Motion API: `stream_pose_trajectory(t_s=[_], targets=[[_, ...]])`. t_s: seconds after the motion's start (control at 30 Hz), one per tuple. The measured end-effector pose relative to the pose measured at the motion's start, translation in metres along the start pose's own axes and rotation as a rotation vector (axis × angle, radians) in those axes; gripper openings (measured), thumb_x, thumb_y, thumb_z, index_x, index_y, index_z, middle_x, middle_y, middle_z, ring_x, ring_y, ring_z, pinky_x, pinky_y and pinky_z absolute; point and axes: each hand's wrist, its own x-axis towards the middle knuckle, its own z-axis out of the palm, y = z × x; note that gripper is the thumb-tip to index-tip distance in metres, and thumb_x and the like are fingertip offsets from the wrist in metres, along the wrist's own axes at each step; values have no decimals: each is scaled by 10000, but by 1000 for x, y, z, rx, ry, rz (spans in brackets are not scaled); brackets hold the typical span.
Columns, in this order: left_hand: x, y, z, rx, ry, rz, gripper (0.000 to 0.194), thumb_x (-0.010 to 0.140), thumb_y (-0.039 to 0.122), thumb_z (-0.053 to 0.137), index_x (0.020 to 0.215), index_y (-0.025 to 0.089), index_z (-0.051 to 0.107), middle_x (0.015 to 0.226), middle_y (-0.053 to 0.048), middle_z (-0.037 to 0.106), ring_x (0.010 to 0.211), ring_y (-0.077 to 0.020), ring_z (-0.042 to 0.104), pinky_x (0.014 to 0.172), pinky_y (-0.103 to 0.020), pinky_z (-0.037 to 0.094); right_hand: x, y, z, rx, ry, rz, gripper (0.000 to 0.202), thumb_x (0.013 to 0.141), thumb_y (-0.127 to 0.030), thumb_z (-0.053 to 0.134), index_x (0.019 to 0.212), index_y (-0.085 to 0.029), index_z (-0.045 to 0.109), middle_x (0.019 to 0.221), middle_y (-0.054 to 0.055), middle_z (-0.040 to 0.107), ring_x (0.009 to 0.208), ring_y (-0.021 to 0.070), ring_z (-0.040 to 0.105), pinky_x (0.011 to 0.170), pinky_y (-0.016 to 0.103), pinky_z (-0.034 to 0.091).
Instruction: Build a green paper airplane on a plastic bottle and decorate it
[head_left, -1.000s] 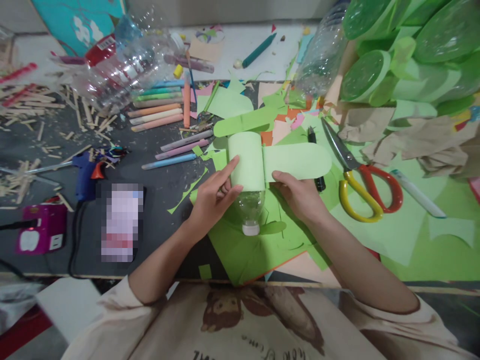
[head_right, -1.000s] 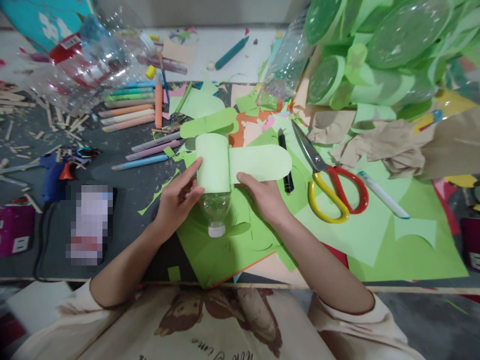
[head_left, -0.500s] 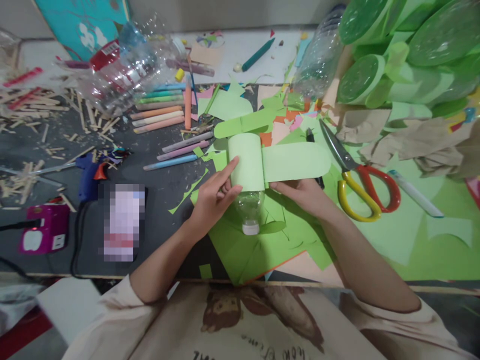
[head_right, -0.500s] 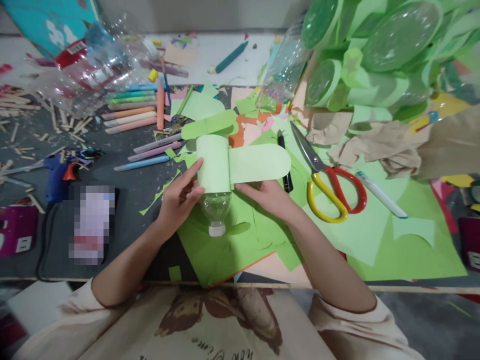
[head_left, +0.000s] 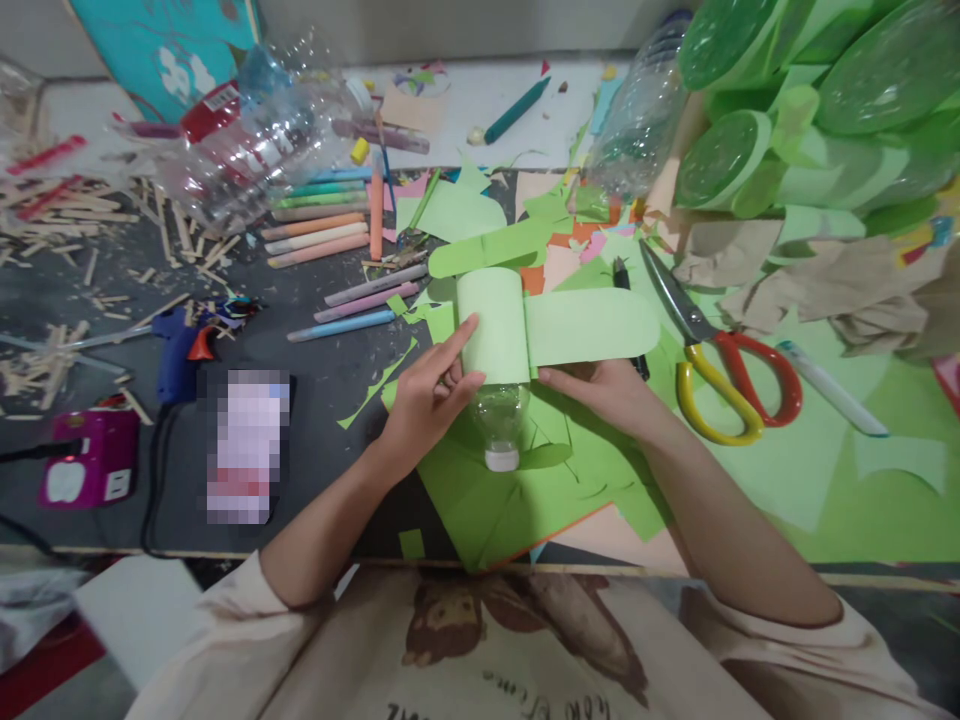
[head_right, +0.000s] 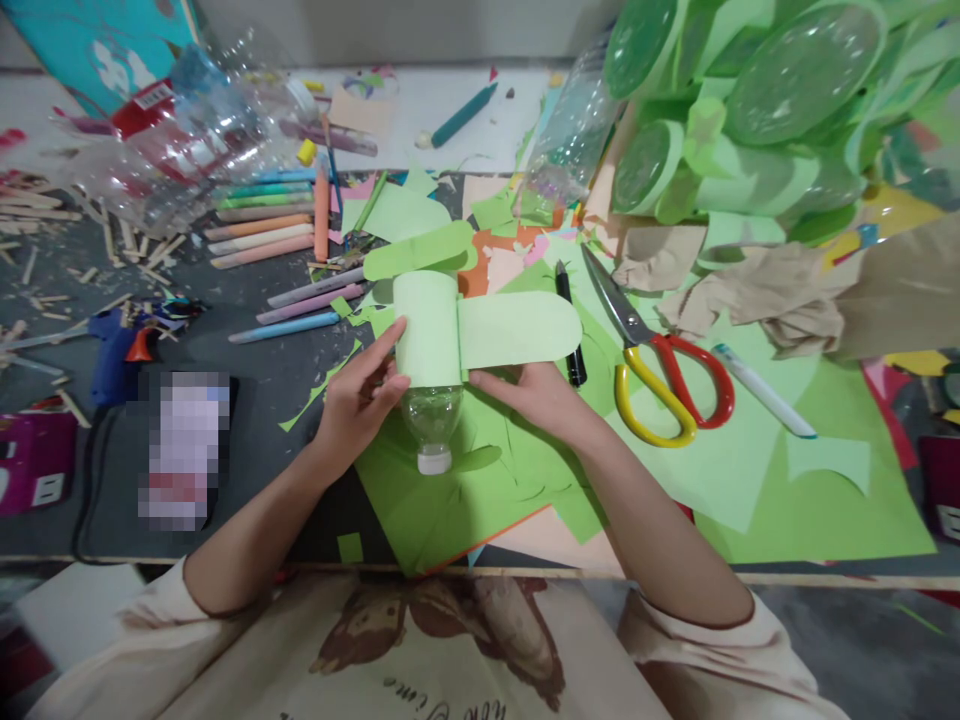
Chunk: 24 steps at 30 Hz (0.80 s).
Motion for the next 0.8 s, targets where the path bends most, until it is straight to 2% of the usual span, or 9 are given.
stream_pose_trajectory(t_s=[0.2, 0.43, 0.53, 0.8], targets=[[-1, 0, 0, -10, -15, -22, 536, 997, 528, 483, 1418, 202, 540, 723, 25, 468, 601, -104, 395, 507, -204, 333, -1, 0, -5, -19, -46, 42, 555, 673, -408, 852, 1187, -271, 692, 1117, 58, 783, 1217, 311, 659, 1170, 578, 385], [0, 2, -1, 14, -18, -5, 539, 1011, 520, 459, 1422, 180, 530, 715, 31, 451, 599, -98, 380, 506, -200, 323, -1, -5, -7, -139, -101, 67, 632, 677, -505, 826, 1233, -236, 692, 1252, 104, 732, 1301, 346, 595, 1196, 593, 335], [0, 2, -1, 23, -19, -5, 543, 1010, 529, 456, 1426, 187, 525, 713, 30, 449, 597, -96, 369, 498, -198, 315, 0, -4, -8, -177, -87, 43, 676, 688, -545, 804, 1275, -237, 670, 1296, 109, 711, 1335, 356, 564, 1201, 601, 319], [0, 2, -1, -10, -29, -31, 547, 1001, 540, 469, 1426, 199, 524, 724, 24, 465, 586, -91, 357, 478, -190, 308, 1, -2, -7, -265, -86, -1, 657, 720, -583, 762, 1286, -265, 666, 1253, 99, 734, 1304, 368, 591, 1178, 615, 349]])
